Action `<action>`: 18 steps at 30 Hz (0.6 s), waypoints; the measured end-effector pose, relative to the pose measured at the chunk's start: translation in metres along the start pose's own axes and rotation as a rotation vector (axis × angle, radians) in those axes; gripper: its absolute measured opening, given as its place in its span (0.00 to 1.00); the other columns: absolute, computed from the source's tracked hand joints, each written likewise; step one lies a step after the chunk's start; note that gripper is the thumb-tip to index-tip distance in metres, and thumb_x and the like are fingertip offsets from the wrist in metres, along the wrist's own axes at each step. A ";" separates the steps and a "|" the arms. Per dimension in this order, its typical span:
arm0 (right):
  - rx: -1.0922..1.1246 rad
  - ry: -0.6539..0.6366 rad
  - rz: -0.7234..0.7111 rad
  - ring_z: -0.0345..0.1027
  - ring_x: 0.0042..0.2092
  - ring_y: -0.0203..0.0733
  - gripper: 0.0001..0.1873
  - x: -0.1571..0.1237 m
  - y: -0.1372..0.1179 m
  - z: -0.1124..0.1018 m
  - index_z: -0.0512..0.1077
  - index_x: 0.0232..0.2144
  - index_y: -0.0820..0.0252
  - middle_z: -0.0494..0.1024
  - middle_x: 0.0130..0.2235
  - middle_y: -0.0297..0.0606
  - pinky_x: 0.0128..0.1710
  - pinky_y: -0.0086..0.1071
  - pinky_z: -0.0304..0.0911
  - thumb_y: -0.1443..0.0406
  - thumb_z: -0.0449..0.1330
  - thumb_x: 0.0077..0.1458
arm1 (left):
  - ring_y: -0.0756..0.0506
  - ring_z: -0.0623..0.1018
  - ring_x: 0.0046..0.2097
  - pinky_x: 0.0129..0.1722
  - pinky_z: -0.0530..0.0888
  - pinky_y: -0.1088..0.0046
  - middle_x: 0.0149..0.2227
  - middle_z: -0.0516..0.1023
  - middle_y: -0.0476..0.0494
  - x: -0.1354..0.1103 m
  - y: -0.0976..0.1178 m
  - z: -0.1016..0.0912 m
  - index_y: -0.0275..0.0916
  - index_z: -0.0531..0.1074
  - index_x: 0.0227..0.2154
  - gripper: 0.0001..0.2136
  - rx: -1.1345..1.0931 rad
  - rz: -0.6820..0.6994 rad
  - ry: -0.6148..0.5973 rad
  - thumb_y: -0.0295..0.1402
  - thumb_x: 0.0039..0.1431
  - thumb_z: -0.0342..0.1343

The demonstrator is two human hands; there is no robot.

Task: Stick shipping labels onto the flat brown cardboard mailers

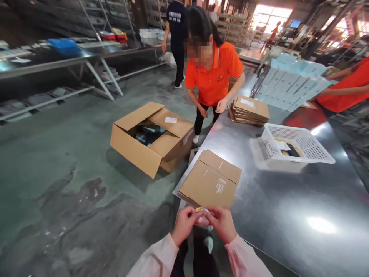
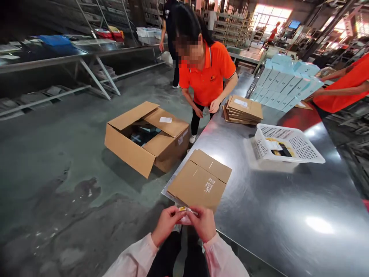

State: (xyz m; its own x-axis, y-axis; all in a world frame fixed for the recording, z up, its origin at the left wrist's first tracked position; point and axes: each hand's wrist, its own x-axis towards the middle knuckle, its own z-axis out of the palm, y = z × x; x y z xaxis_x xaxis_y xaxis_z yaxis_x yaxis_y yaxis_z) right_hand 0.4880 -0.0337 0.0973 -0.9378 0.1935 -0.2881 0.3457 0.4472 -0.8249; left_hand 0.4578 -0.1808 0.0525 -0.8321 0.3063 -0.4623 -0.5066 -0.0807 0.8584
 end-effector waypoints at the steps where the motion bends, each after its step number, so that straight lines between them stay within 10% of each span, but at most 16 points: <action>1: -0.010 0.026 0.002 0.76 0.34 0.47 0.17 -0.001 0.001 0.002 0.80 0.32 0.57 0.82 0.32 0.41 0.36 0.35 0.69 0.52 0.60 0.49 | 0.51 0.67 0.23 0.25 0.66 0.75 0.16 0.65 0.54 0.001 -0.002 0.001 0.38 0.64 0.14 0.19 0.020 0.022 0.029 0.46 0.38 0.65; 10: 0.021 0.148 -0.102 0.73 0.34 0.44 0.14 0.027 0.004 -0.017 0.79 0.20 0.55 0.80 0.30 0.40 0.37 0.35 0.68 0.52 0.66 0.41 | 0.49 0.71 0.28 0.30 0.67 0.74 0.26 0.75 0.48 0.030 -0.017 -0.008 0.33 0.73 0.29 0.21 -0.049 -0.003 -0.160 0.44 0.35 0.68; 18: -0.190 0.504 -0.104 0.71 0.42 0.49 0.16 0.128 0.052 -0.029 0.78 0.21 0.56 0.78 0.38 0.43 0.45 0.42 0.65 0.50 0.65 0.40 | 0.40 0.78 0.37 0.42 0.72 0.64 0.36 0.81 0.37 0.052 -0.061 -0.041 0.30 0.78 0.35 0.30 -0.045 -0.321 -0.453 0.48 0.29 0.71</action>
State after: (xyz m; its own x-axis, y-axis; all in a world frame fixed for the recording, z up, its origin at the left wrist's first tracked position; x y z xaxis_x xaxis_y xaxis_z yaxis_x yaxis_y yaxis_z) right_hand 0.3873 0.0399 0.0317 -0.8526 0.5134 0.0970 0.2956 0.6270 -0.7207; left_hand 0.4364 -0.1990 -0.0334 -0.4589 0.6989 -0.5486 -0.7363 0.0464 0.6750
